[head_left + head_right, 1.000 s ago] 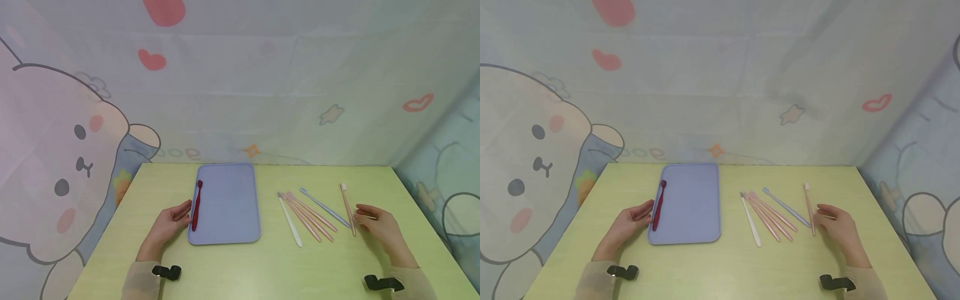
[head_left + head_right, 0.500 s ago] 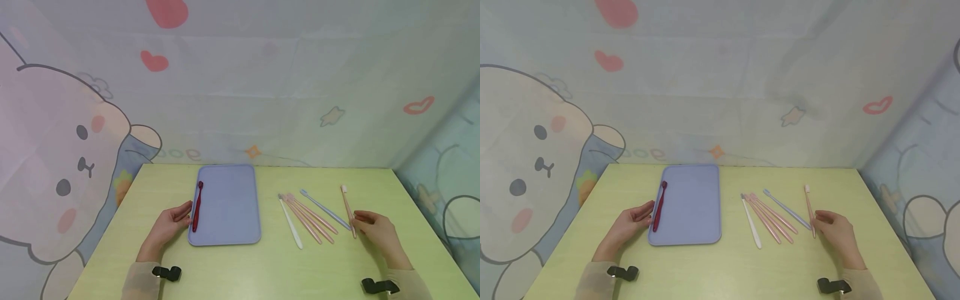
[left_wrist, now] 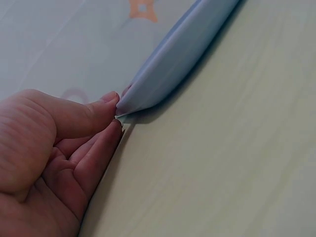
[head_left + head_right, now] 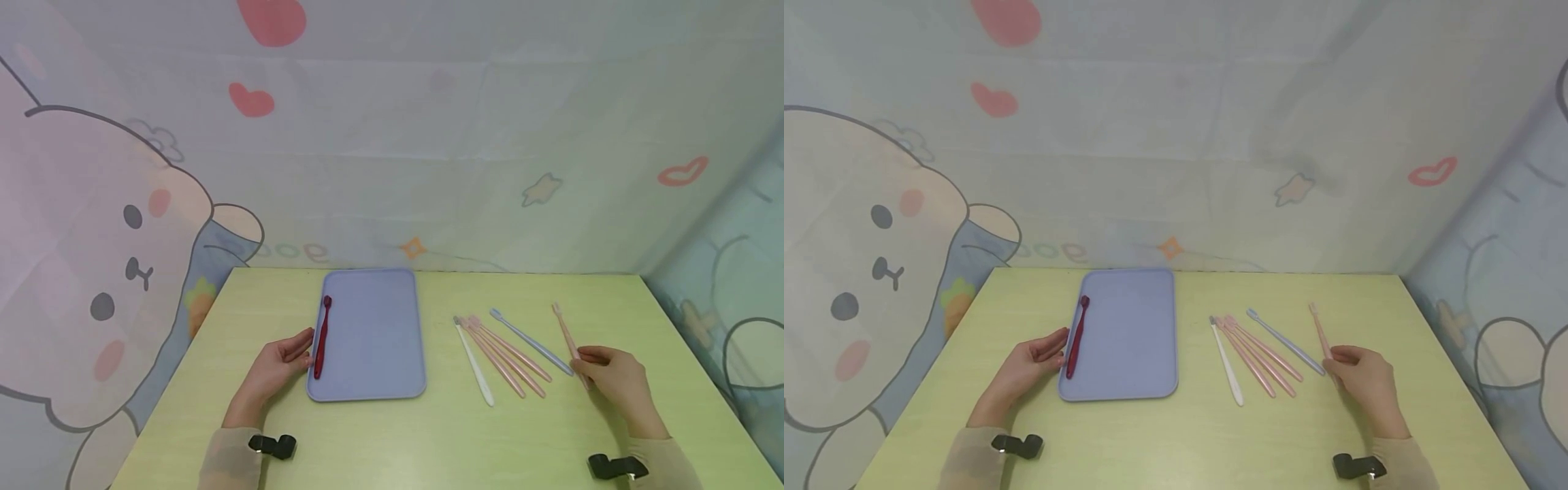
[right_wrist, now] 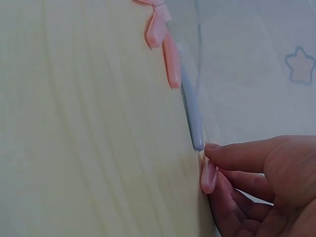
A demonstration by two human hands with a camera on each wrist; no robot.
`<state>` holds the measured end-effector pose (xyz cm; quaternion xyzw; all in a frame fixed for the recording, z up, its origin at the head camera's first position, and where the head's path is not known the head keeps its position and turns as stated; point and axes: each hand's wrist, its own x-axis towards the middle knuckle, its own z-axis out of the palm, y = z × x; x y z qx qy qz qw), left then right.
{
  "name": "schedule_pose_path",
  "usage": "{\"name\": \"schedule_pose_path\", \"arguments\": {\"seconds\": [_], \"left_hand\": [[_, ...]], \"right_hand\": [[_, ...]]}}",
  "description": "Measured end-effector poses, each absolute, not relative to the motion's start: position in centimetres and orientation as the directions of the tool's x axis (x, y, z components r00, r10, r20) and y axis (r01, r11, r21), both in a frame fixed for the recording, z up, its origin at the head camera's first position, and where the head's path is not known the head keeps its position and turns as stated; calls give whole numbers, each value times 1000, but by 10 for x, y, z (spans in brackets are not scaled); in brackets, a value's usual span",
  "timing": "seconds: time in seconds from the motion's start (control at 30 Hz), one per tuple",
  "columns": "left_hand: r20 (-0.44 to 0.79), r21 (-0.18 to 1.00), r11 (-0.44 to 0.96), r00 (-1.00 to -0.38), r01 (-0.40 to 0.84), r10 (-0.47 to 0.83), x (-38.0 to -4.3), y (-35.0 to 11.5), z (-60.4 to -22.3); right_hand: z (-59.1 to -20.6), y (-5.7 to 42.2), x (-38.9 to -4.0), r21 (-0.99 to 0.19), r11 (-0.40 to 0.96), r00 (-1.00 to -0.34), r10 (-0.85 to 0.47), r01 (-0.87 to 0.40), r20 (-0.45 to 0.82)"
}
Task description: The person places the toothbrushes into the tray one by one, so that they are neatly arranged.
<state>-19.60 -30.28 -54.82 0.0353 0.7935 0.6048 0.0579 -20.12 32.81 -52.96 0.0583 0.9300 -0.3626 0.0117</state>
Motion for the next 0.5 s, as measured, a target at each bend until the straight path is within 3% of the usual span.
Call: {"name": "schedule_pose_path", "arguments": {"seconds": [0.5], "left_hand": [[-59, 969, 245, -990, -27, 125, -195, -304, -547]], "right_hand": [[-521, 323, -200, -622, 775, -993, 96, 115, -64]]}}
